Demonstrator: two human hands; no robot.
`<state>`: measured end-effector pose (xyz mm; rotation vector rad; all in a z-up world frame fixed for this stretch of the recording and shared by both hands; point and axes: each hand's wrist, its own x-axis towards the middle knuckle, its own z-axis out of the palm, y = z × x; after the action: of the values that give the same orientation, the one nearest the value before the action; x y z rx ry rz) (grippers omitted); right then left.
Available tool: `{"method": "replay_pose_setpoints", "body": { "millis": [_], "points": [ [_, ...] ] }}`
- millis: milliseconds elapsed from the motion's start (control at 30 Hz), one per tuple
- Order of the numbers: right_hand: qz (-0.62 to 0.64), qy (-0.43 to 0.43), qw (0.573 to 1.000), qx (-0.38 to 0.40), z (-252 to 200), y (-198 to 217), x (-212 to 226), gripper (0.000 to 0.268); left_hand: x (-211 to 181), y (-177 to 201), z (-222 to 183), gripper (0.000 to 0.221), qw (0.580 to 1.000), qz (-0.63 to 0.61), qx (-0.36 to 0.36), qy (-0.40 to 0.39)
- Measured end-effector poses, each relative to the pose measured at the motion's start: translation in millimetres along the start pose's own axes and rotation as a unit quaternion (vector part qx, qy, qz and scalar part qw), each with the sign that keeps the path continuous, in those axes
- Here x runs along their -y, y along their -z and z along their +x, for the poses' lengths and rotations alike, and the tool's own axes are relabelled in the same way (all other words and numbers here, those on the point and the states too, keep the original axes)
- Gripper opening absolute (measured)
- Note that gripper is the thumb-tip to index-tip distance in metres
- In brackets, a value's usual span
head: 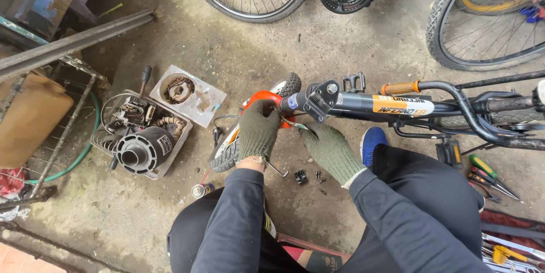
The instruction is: The person sits on the ground with a bicycle across their lap and uses a small brush to apply a substance along the handlebar. They then slide an orange handlebar grip onto the bar and work it into place by hand.
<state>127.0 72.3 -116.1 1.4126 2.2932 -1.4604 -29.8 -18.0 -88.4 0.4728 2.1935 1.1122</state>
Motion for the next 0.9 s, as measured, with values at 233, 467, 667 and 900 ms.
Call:
{"method": "replay_pose_setpoints", "body": {
  "millis": [233, 467, 667, 900],
  "points": [
    [-0.093, 0.093, 0.989, 0.063, -26, 11, 24, 0.06, -4, -2, -7, 0.041, 0.999, -0.048, -0.001, 0.019],
    [-0.032, -0.017, 0.999, -0.025, -14, -20, -10, 0.027, 2, -4, -7, 0.04, 0.998, -0.061, -0.01, 0.014],
    [0.031, -0.005, 0.999, -0.042, -52, 7, 47, 0.038, -42, 11, -40, 0.04, 0.996, -0.071, -0.016, -0.049],
    [0.288, -0.048, 0.956, -0.027, -41, -10, 8, 0.033, -61, 14, -56, 0.046, 0.997, -0.043, 0.002, -0.072]
  ]
}}
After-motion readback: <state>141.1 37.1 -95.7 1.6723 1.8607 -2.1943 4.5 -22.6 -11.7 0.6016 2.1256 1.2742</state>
